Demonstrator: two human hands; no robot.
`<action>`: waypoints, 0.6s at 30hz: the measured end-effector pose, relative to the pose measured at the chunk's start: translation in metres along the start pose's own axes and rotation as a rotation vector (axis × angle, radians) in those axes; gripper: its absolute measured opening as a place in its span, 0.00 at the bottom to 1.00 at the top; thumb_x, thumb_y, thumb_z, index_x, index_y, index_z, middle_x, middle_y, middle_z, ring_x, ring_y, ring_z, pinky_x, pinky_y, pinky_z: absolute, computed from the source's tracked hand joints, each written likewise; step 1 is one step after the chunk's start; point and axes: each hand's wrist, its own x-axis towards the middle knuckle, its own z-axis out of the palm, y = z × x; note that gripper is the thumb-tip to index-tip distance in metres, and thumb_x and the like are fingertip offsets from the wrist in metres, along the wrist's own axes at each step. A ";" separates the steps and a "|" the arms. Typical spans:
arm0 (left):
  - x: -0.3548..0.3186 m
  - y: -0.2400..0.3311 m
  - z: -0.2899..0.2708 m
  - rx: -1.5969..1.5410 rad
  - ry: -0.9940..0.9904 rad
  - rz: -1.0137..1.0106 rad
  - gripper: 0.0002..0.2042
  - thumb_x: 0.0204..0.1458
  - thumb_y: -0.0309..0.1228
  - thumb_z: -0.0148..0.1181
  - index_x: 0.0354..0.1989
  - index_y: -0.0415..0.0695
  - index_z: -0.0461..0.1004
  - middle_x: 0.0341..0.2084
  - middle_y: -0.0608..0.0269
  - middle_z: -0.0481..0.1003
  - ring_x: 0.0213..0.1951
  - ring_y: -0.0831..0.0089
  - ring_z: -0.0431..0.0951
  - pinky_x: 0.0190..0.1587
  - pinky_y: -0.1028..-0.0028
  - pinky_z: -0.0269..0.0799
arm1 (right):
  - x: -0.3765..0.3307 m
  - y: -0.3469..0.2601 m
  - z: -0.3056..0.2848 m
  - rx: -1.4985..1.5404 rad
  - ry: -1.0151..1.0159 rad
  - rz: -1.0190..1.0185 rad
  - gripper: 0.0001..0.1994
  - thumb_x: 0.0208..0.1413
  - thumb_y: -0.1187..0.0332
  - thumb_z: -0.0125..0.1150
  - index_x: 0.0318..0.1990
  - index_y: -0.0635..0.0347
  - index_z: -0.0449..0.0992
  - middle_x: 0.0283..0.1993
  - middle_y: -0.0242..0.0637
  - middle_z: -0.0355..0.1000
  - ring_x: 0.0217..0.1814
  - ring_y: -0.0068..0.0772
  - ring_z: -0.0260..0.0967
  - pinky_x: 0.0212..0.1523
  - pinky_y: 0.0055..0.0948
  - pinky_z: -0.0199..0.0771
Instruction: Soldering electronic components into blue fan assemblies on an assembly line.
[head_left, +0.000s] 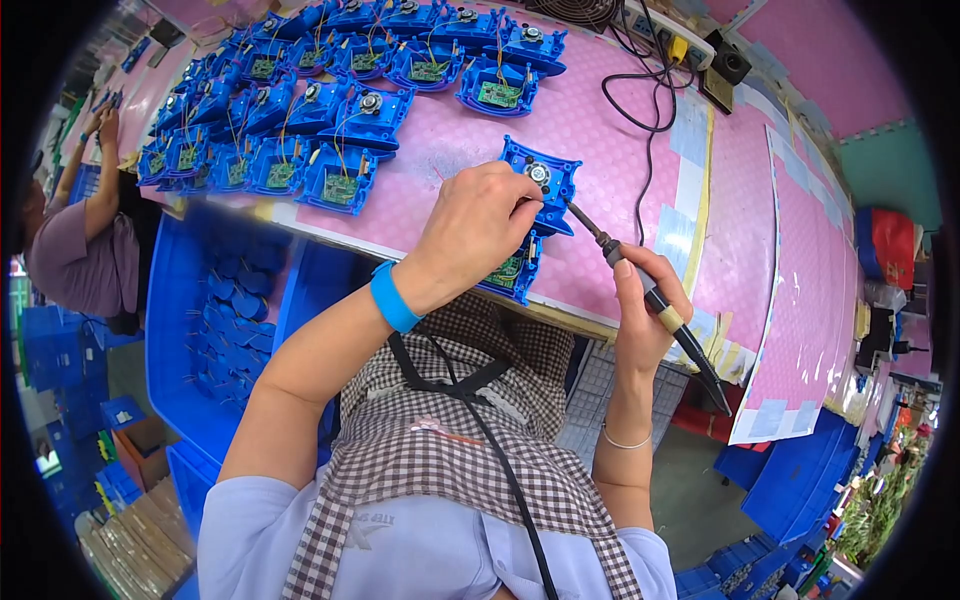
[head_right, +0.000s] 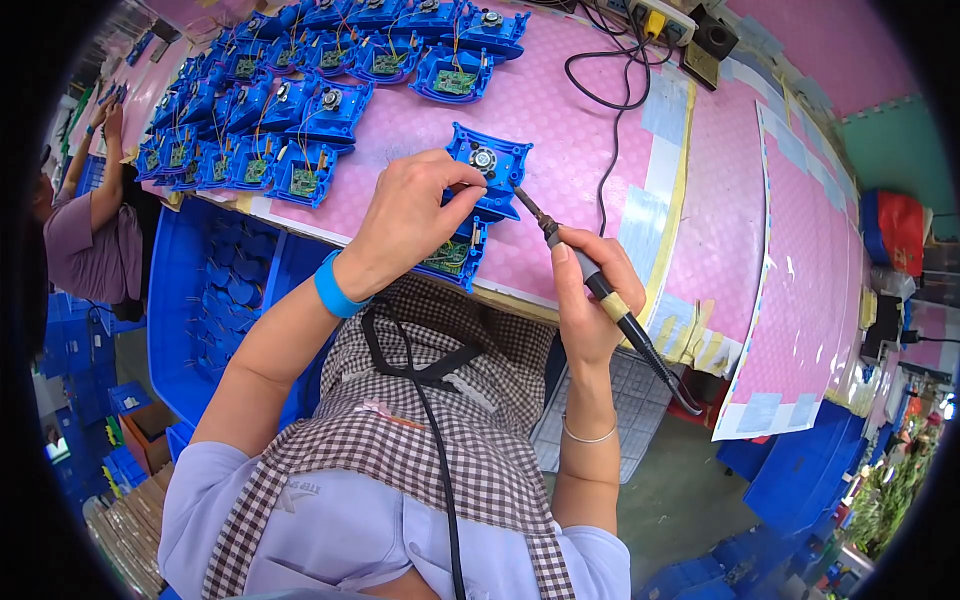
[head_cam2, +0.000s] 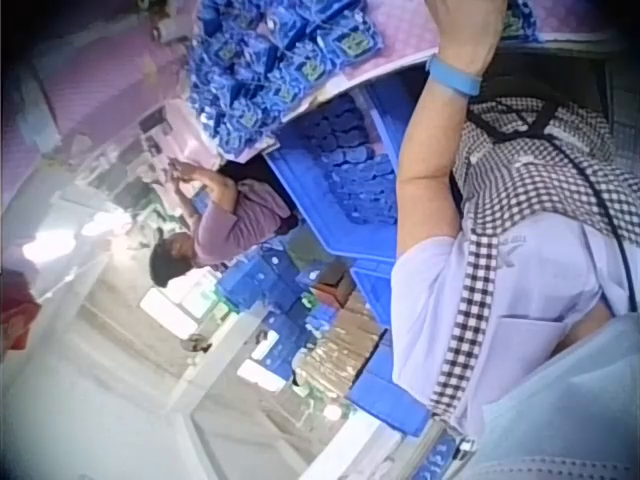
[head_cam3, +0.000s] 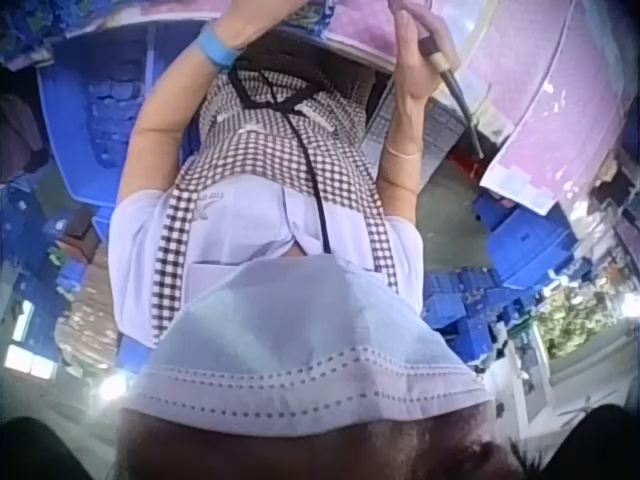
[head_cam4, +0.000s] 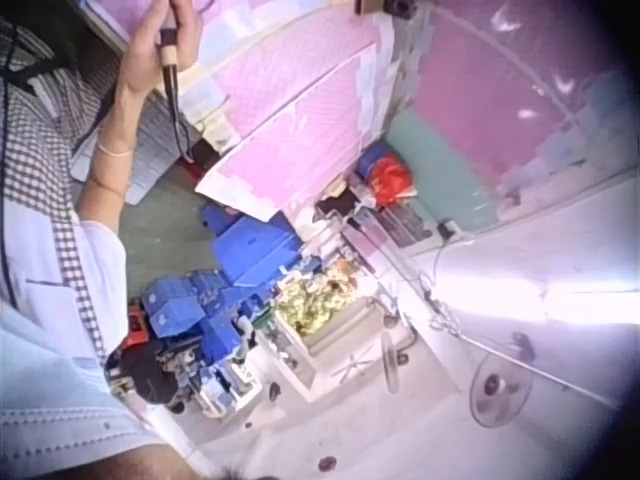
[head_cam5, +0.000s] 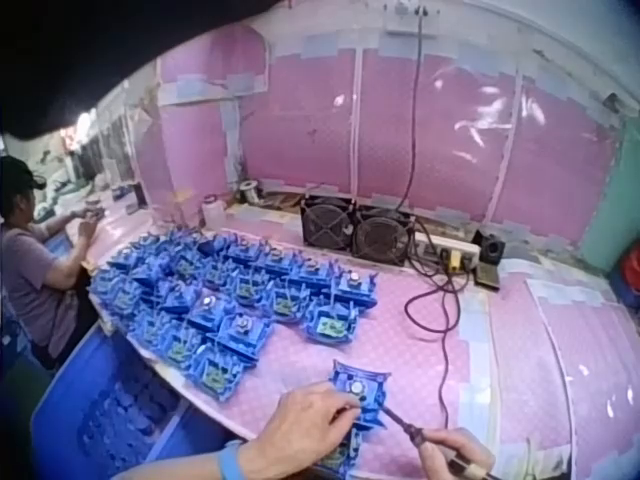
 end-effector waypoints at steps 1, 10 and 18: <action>0.000 0.000 0.000 -0.001 -0.002 -0.005 0.06 0.47 0.28 0.58 0.27 0.39 0.78 0.23 0.51 0.74 0.31 0.55 0.75 0.34 0.59 0.69 | 0.000 0.000 0.001 0.000 0.000 0.000 0.07 0.52 0.74 0.61 0.37 0.67 0.78 0.30 0.31 0.73 0.29 0.16 0.63 0.29 0.17 0.58; 0.000 0.001 0.000 0.020 0.010 -0.003 0.05 0.47 0.28 0.60 0.28 0.39 0.79 0.23 0.54 0.74 0.27 0.58 0.75 0.30 0.63 0.69 | 0.003 -0.003 0.007 0.010 -0.014 0.005 0.07 0.48 0.78 0.64 0.36 0.66 0.79 0.28 0.34 0.73 0.27 0.20 0.65 0.27 0.19 0.61; 0.000 -0.002 0.002 0.042 0.032 0.013 0.05 0.46 0.28 0.62 0.28 0.40 0.79 0.23 0.56 0.75 0.25 0.61 0.76 0.27 0.66 0.69 | -0.001 -0.009 0.005 0.027 0.004 0.096 0.06 0.49 0.77 0.64 0.35 0.66 0.79 0.28 0.33 0.73 0.28 0.18 0.66 0.28 0.17 0.63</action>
